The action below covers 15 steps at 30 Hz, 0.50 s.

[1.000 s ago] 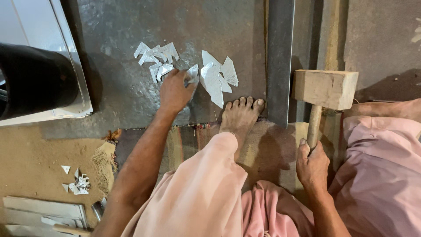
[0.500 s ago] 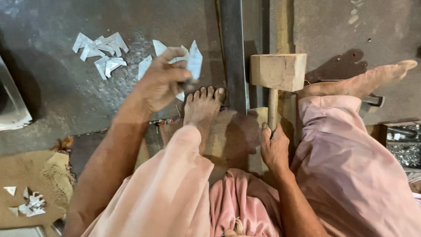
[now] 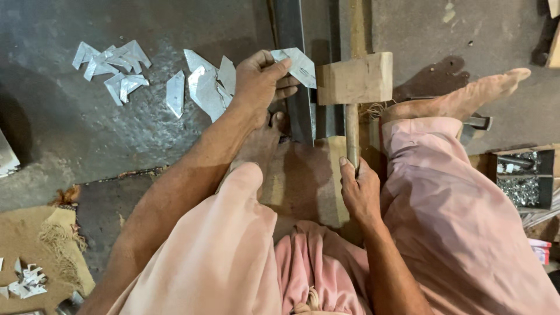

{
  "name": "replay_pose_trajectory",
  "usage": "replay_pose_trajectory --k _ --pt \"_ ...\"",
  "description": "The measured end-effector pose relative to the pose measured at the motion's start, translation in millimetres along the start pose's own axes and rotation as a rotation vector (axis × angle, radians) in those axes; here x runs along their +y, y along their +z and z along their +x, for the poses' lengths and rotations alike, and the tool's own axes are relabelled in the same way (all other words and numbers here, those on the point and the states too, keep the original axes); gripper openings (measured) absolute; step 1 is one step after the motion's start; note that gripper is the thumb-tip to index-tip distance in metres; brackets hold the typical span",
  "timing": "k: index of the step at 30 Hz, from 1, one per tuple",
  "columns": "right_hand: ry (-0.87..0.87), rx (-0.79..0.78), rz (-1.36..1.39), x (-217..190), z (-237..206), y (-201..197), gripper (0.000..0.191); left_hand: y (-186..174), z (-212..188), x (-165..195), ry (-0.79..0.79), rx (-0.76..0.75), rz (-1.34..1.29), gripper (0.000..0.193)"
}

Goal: The person sits on the workshop floor and hammers small cut metal pieces flat against a steel bar using a wooden mallet, placing each flattened piece onto a growing pile beside them.

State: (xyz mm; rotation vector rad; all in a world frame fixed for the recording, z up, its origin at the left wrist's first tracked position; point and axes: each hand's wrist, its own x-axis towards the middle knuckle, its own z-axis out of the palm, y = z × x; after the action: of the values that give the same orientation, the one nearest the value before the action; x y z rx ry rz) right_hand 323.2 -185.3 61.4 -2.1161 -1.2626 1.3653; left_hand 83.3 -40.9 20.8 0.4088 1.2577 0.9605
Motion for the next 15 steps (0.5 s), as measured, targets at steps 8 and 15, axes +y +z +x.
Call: replay_pose_trajectory --k 8,15 --pt "-0.215 0.231 0.196 -3.2 -25.9 -36.6 0.024 0.6 2.2 -5.4 0.062 0.019 0.097 0.009" --pt "-0.526 0.123 0.035 -6.2 -22.8 -20.7 0.024 2.1 0.6 -8.7 0.067 0.032 0.095 0.013"
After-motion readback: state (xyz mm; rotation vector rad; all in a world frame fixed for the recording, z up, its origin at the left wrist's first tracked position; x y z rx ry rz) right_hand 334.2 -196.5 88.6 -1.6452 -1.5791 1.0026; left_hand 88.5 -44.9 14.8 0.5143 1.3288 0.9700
